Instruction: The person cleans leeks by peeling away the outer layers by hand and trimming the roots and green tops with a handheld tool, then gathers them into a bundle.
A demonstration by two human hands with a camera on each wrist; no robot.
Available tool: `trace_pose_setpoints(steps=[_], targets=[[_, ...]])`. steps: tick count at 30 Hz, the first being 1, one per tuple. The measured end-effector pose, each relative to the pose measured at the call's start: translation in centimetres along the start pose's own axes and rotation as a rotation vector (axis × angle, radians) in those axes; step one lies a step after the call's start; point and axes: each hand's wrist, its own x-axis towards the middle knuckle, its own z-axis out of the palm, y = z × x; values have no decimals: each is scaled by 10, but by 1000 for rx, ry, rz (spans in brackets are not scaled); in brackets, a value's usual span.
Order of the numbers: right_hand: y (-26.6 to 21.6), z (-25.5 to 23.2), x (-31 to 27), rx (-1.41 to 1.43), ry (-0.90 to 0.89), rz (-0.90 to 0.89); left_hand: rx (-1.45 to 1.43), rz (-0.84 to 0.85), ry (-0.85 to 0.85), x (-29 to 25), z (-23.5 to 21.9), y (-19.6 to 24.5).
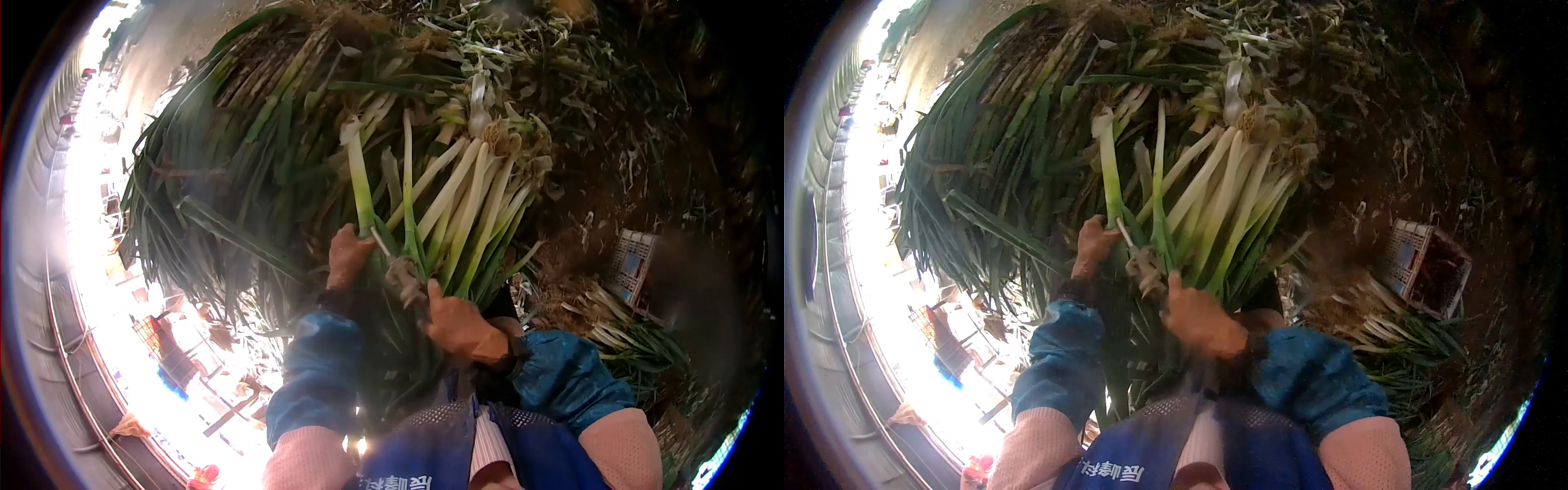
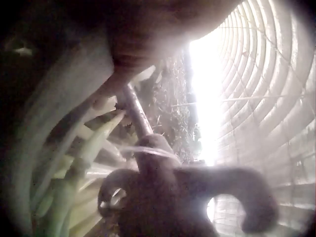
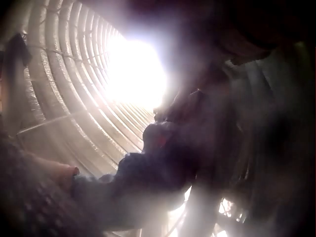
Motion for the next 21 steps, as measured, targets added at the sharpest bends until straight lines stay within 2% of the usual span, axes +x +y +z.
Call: trace_pose_setpoints(steps=[7, 11, 17, 19, 20, 21], targets=[[-3, -9, -14, 21, -97, 52, 124, -104, 120, -17, 3, 22], [-5, -10, 7, 51, 23, 13, 162, -50, 155, -25, 3, 19], [0, -27, 92, -10, 215, -131, -183, -14, -108, -42, -11, 21], [-4, -33, 101, -67, 297, -162, -378, -98, -223, -52, -17, 20], [-4, -32, 99, -68, 239, -127, -479, -140, -280, -56, -21, 20], [-8, -34, 87, -70, 180, -90, -533, -171, -266, -60, -23, 22]])
